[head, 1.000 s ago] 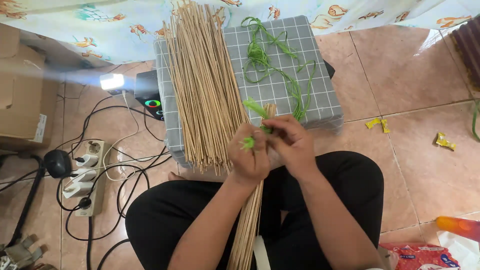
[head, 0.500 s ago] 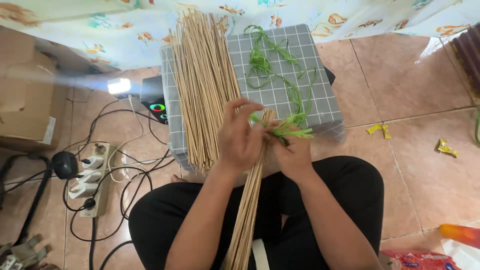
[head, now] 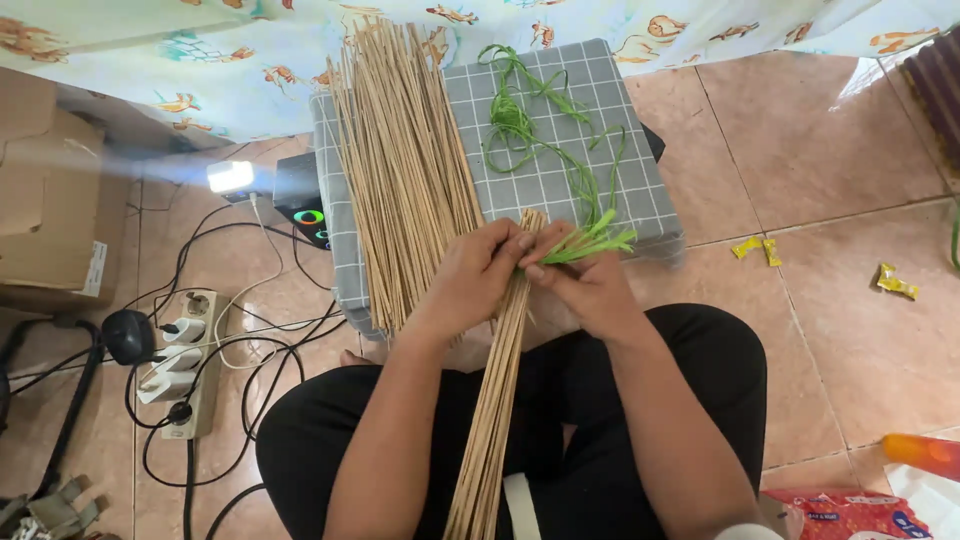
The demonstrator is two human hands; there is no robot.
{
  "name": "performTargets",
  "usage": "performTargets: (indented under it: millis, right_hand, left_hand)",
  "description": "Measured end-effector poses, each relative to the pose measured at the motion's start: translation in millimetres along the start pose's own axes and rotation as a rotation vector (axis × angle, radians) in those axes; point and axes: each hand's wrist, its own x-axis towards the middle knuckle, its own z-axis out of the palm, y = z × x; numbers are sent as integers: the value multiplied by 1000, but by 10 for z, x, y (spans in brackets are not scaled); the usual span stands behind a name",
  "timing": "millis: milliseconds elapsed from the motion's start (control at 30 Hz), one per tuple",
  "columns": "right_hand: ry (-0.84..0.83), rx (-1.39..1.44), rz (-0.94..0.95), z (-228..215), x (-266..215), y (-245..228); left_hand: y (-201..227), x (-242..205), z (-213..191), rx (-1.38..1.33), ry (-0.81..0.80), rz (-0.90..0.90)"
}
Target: Gathering thin wooden sticks and tying them into bundles using green plastic strips.
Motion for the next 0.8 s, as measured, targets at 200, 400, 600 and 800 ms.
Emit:
performTargets:
  millis: [200, 400, 600, 800]
  right_hand:
    - [23, -63, 77, 28, 72, -240]
    - [210, -45, 184, -59, 10, 98]
    - [215, -186, 119, 15, 79, 4]
    - [244, -384, 146, 10, 65, 17]
  left_hand:
    - [-313, 55, 156, -221, -20, -122]
    - [-85, -51, 249, -145, 20, -92]
    - [-70, -71, 214, 108, 117, 29]
    - [-225, -120, 374, 433, 306, 253]
